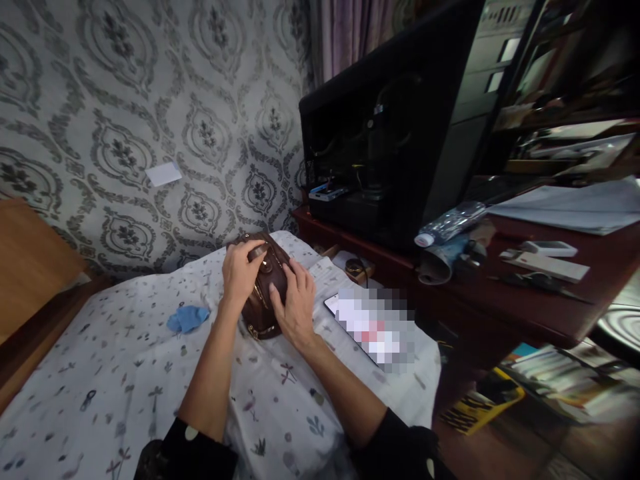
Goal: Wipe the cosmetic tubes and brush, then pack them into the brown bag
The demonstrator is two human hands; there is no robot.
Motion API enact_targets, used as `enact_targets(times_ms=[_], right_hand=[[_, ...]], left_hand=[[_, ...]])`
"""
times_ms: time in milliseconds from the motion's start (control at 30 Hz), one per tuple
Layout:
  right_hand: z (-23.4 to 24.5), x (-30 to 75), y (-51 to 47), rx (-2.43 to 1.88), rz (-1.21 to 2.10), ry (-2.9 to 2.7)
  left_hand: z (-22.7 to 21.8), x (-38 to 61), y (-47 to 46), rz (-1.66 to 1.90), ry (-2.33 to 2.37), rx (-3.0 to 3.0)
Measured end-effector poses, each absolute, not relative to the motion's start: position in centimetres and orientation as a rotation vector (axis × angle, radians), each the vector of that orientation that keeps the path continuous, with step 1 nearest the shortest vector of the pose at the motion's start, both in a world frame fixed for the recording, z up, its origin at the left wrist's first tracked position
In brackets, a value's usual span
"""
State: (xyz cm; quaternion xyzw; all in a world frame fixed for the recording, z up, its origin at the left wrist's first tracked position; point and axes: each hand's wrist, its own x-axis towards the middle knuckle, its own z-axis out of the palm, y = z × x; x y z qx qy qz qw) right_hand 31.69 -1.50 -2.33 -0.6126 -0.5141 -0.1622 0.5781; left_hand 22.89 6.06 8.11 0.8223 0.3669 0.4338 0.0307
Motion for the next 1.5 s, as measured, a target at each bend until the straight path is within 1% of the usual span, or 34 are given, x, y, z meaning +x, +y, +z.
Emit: enact_targets(times_ms=[167,367,500,633,833,1000,1067,1300,1500], right_hand=[[-2.5,31.8,-1.4,-1.440,-0.386,-1.215],[-2.7,31.7,-1.4,-1.485,-0.409,-1.231],[-2.7,31.7,-1.4,-1.503,-0.397,-1.240],[-2.7,31.7,-1.3,-1.527,-0.377,-1.234],[-2.6,31.6,-1.5,-1.534,-0.371,-1.264],[-2.6,31.6,-1.6,-1.528,-0.359,-1.305],[-2.7,31.6,-1.5,-1.515,-0.350,-1.315],[-2.7,31.4,-1.4,-1.470,-0.341,-1.292],[-2.8,31.3,-1.3,-1.516,-0.368,-1.281]], left_hand=[[7.9,22.8,6.6,1.332,1.140,2.521],[7.7,22.9,7.7,1.398,0.913,2.235],[7.8,22.8,7.6,1.333,0.746,2.057],[8.3,22.5,7.2,1.314,0.718,1.973],[9.1,20.2,8.4,1.237,0.861,2.099],[9.3,17.5,9.6,0.930,0.890,2.219],[9.3,17.1,9.6,0.859,0.865,2.230],[8.7,17.7,9.6,0.878,0.868,2.214],[8.3,18.2,9.9,0.903,0.923,2.299]])
